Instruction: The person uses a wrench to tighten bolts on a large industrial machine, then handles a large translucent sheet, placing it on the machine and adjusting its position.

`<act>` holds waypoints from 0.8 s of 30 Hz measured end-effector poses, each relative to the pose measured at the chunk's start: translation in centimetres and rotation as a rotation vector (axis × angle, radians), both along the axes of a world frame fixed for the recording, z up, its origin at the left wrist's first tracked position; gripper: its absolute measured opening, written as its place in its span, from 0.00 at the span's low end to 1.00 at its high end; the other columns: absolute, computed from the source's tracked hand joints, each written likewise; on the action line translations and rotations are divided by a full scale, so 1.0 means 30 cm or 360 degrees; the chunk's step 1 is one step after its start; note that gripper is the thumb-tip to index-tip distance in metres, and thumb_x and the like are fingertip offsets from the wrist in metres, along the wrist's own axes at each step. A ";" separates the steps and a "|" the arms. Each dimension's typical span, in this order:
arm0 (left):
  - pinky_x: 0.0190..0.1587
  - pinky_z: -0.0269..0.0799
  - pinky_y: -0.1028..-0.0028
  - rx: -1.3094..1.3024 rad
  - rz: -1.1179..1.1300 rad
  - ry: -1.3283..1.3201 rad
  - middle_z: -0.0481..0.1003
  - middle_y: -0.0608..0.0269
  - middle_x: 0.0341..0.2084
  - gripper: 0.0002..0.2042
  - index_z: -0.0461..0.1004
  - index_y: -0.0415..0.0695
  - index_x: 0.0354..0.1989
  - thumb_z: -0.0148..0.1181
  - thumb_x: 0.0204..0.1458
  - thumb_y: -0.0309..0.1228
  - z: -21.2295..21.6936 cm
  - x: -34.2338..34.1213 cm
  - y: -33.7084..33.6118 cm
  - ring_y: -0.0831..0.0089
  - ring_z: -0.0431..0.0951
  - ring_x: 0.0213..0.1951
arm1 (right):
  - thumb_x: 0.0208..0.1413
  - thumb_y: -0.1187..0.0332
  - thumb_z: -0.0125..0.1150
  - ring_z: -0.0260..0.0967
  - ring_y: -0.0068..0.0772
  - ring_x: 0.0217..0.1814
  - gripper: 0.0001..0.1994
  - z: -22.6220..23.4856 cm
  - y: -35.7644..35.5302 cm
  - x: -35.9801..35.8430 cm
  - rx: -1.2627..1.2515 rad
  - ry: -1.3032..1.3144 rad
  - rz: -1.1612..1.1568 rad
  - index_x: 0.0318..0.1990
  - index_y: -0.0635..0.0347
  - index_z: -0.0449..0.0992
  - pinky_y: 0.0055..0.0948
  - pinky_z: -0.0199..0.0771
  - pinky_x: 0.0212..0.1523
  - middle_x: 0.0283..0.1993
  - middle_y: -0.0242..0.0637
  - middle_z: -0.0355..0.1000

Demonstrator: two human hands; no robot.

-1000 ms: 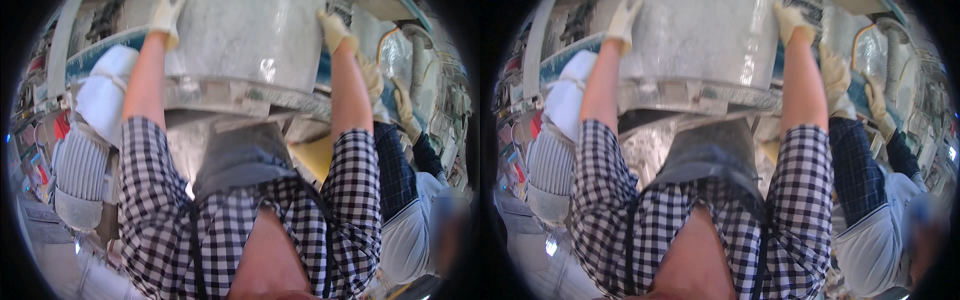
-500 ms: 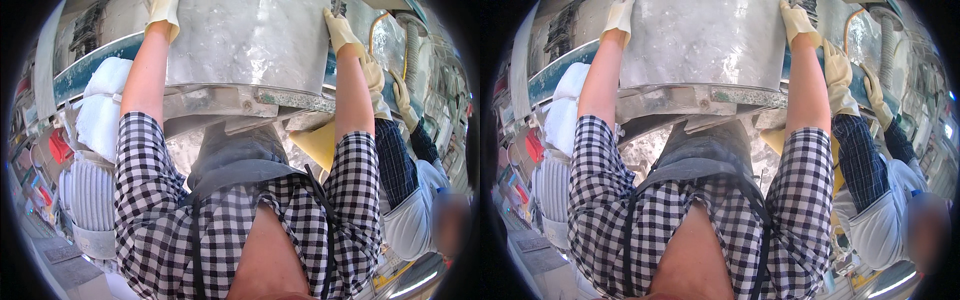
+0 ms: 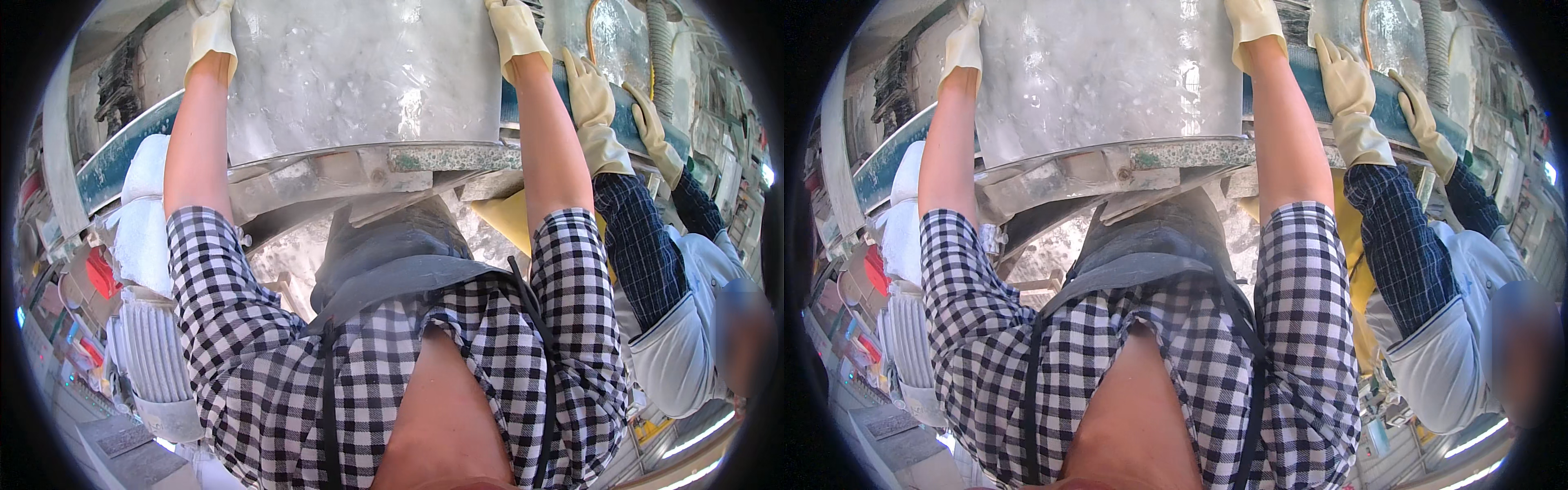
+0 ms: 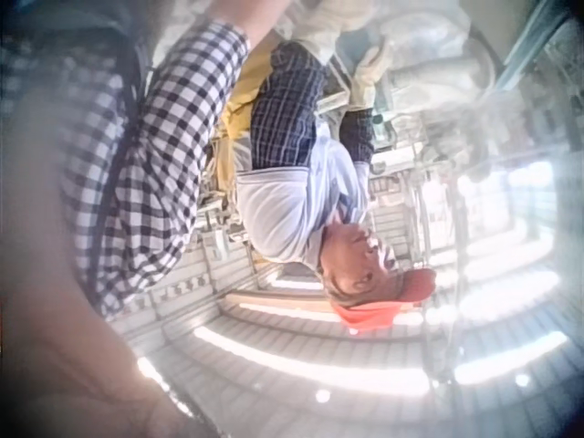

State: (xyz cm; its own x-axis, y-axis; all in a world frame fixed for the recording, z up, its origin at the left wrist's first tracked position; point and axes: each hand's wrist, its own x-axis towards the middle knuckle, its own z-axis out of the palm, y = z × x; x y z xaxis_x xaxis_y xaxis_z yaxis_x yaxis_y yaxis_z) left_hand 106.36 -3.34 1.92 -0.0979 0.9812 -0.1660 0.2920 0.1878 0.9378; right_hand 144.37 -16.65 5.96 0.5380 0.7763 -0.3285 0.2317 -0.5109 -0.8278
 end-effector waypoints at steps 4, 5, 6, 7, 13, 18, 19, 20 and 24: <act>0.48 0.75 0.65 -0.0064 0.0008 0.0007 0.82 0.52 0.45 0.34 0.78 0.32 0.54 0.51 0.64 0.57 0.009 -0.008 -0.012 0.63 0.81 0.46 | 0.66 0.60 0.52 0.72 0.45 0.52 0.20 -0.008 -0.002 0.006 -0.0022 0.0080 0.0042 0.58 0.64 0.73 0.41 0.70 0.54 0.55 0.50 0.74; 0.48 0.75 0.65 -0.0067 -0.0003 0.0005 0.82 0.52 0.45 0.34 0.78 0.32 0.54 0.51 0.64 0.58 0.005 -0.011 -0.013 0.63 0.81 0.46 | 0.66 0.62 0.52 0.72 0.48 0.54 0.19 -0.016 -0.006 0.017 -0.0046 0.0117 0.0081 0.58 0.64 0.73 0.42 0.71 0.55 0.56 0.51 0.73; 0.48 0.75 0.65 -0.0066 -0.0010 -0.0001 0.82 0.52 0.46 0.34 0.78 0.33 0.54 0.51 0.64 0.58 0.000 -0.014 -0.011 0.63 0.81 0.47 | 0.65 0.56 0.53 0.73 0.45 0.53 0.23 -0.025 -0.004 0.031 -0.0054 -0.0001 0.0120 0.58 0.65 0.74 0.40 0.71 0.54 0.55 0.50 0.75; 0.49 0.75 0.65 -0.0061 -0.0012 -0.0011 0.82 0.52 0.46 0.34 0.78 0.33 0.54 0.51 0.64 0.58 -0.008 -0.019 -0.009 0.62 0.81 0.47 | 0.64 0.50 0.54 0.74 0.42 0.53 0.27 -0.037 -0.005 0.044 -0.0062 -0.0114 0.0166 0.58 0.67 0.74 0.38 0.72 0.54 0.54 0.49 0.76; 0.50 0.75 0.65 -0.0046 -0.0064 -0.0111 0.81 0.51 0.48 0.35 0.77 0.33 0.56 0.50 0.64 0.59 -0.040 -0.038 0.003 0.61 0.81 0.50 | 0.64 0.48 0.57 0.76 0.35 0.47 0.29 -0.122 0.054 0.100 -0.0107 -0.0107 0.0167 0.55 0.71 0.76 0.35 0.73 0.47 0.47 0.45 0.79; 0.54 0.73 0.60 -0.0191 -0.0071 0.0467 0.78 0.46 0.54 0.36 0.76 0.38 0.59 0.43 0.65 0.62 -0.053 -0.035 0.024 0.53 0.77 0.57 | 0.64 0.49 0.58 0.76 0.37 0.49 0.30 -0.162 0.087 0.126 -0.0238 -0.0389 0.0196 0.59 0.69 0.75 0.34 0.73 0.52 0.51 0.46 0.79; 0.55 0.73 0.58 -0.0292 -0.0054 0.0115 0.76 0.44 0.57 0.36 0.74 0.38 0.61 0.43 0.65 0.61 -0.070 -0.020 0.026 0.52 0.76 0.58 | 0.64 0.49 0.58 0.76 0.36 0.48 0.29 -0.170 0.087 0.128 -0.0250 -0.0295 0.0163 0.59 0.69 0.75 0.34 0.73 0.51 0.51 0.46 0.79; 0.57 0.72 0.57 -0.0385 -0.0032 -0.0242 0.74 0.42 0.59 0.36 0.73 0.38 0.62 0.42 0.65 0.61 -0.084 -0.013 0.024 0.50 0.74 0.60 | 0.64 0.49 0.58 0.75 0.36 0.47 0.29 -0.172 0.081 0.128 -0.0261 -0.0205 0.0131 0.59 0.69 0.75 0.34 0.73 0.50 0.51 0.45 0.79; 0.64 0.67 0.58 -0.0090 -0.0223 0.0627 0.68 0.39 0.64 0.35 0.67 0.39 0.67 0.43 0.65 0.57 -0.104 -0.009 0.030 0.48 0.69 0.65 | 0.64 0.49 0.58 0.74 0.33 0.44 0.28 -0.187 0.070 0.132 -0.0300 -0.0136 0.0138 0.58 0.68 0.75 0.32 0.73 0.47 0.50 0.43 0.78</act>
